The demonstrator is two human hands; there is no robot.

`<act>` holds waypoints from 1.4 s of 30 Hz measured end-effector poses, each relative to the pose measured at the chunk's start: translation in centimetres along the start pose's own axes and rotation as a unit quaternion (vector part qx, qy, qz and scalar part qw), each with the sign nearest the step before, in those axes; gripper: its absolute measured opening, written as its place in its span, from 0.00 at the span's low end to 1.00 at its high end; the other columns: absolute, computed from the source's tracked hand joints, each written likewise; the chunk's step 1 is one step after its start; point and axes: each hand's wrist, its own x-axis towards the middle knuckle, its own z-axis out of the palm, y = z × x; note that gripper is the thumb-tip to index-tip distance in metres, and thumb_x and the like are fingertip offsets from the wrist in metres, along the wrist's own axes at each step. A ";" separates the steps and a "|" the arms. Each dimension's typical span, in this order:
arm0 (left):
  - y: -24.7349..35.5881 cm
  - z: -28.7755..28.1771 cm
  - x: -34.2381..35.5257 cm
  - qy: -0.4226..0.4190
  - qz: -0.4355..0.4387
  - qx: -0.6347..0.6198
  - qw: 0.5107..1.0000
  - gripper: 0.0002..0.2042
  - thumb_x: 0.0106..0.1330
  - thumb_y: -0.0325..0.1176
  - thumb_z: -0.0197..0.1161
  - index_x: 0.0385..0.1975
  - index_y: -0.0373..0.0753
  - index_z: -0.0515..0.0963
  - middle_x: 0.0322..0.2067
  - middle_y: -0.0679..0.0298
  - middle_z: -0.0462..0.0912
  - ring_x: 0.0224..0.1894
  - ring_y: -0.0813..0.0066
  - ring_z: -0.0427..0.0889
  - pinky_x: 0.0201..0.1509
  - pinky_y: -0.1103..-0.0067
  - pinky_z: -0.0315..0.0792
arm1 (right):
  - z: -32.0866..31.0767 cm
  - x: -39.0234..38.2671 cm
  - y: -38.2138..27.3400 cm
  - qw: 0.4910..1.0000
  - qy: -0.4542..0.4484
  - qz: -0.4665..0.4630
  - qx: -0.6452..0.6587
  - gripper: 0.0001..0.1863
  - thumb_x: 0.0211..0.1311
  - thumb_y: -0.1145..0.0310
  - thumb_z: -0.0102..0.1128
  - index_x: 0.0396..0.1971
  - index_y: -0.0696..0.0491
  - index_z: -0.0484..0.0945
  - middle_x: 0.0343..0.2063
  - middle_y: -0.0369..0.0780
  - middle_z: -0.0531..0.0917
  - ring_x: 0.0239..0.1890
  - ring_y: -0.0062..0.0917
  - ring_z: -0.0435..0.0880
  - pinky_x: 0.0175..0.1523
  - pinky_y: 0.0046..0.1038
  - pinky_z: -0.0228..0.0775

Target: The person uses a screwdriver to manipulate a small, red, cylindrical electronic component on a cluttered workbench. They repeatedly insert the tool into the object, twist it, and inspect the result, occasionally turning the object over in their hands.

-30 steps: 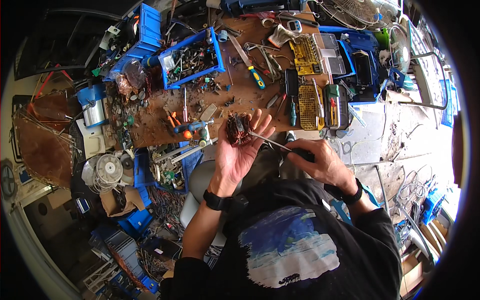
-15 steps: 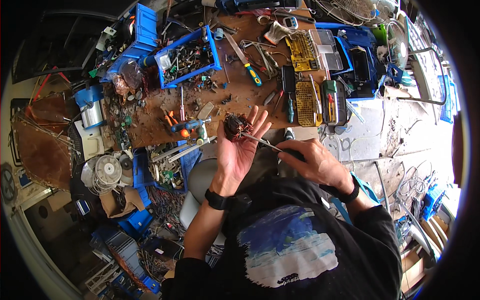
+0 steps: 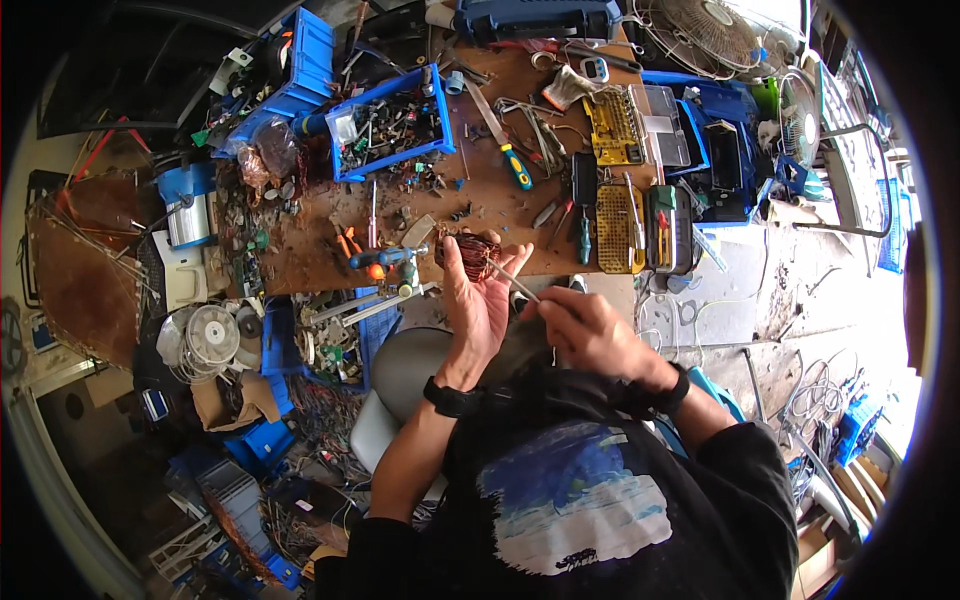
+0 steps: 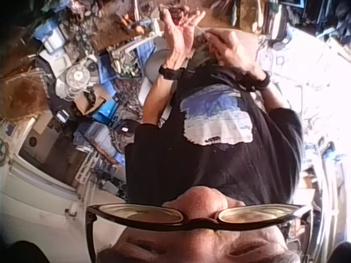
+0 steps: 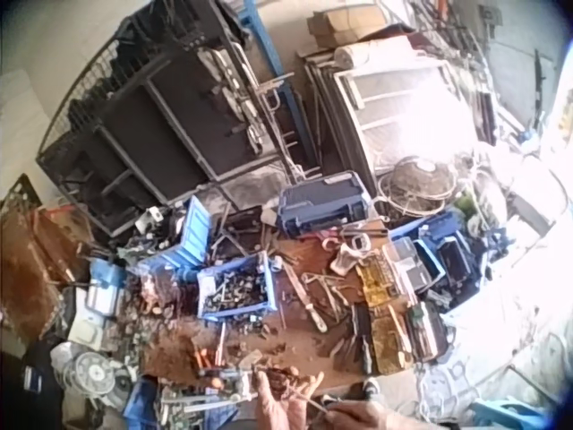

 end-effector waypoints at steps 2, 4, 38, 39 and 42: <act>0.7 0.5 0.0 0.020 -0.019 0.023 0.999 0.20 0.82 0.53 0.57 0.52 0.39 0.78 0.45 0.57 0.87 0.46 0.57 0.88 0.71 0.43 0.74 | -1.4 0.1 -1.7 0.977 -0.069 0.104 0.171 0.19 0.88 0.56 0.45 0.53 0.56 0.79 0.21 0.26 0.62 0.16 0.06 0.55 0.16 0.16 0.44; 0.9 0.9 -0.4 0.042 -0.044 0.045 0.997 0.20 0.82 0.52 0.56 0.51 0.40 0.79 0.45 0.57 0.87 0.45 0.59 0.88 0.68 0.43 0.77 | -2.5 0.3 -1.9 0.966 -0.070 0.140 0.206 0.19 0.87 0.56 0.48 0.53 0.56 0.79 0.21 0.27 0.65 0.15 0.08 0.57 0.16 0.17 0.45; 3.7 5.6 -1.8 -0.154 0.190 0.695 0.676 0.36 0.56 0.29 0.84 0.65 0.38 0.73 0.55 0.53 0.81 0.56 0.56 0.83 0.58 0.66 0.79 | -3.5 1.2 1.9 0.983 0.092 -0.098 0.128 0.41 0.61 0.73 0.82 0.68 0.57 0.63 0.60 0.42 0.79 0.49 0.19 0.82 0.52 0.28 0.80; 3.4 5.6 -2.0 -0.147 0.174 0.703 0.674 0.36 0.55 0.30 0.84 0.65 0.38 0.74 0.54 0.53 0.82 0.55 0.55 0.84 0.58 0.66 0.79 | -2.7 2.0 1.6 0.974 0.093 -0.126 0.161 0.45 0.59 0.75 0.82 0.71 0.56 0.60 0.65 0.43 0.76 0.53 0.20 0.81 0.56 0.29 0.79; 3.3 5.6 -2.5 -0.115 0.128 0.736 0.655 0.35 0.57 0.30 0.84 0.65 0.37 0.75 0.54 0.54 0.85 0.55 0.60 0.87 0.59 0.66 0.82 | -2.6 2.9 1.0 0.985 0.104 -0.091 0.106 0.35 0.62 0.75 0.80 0.65 0.56 0.67 0.56 0.38 0.79 0.55 0.23 0.83 0.63 0.30 0.81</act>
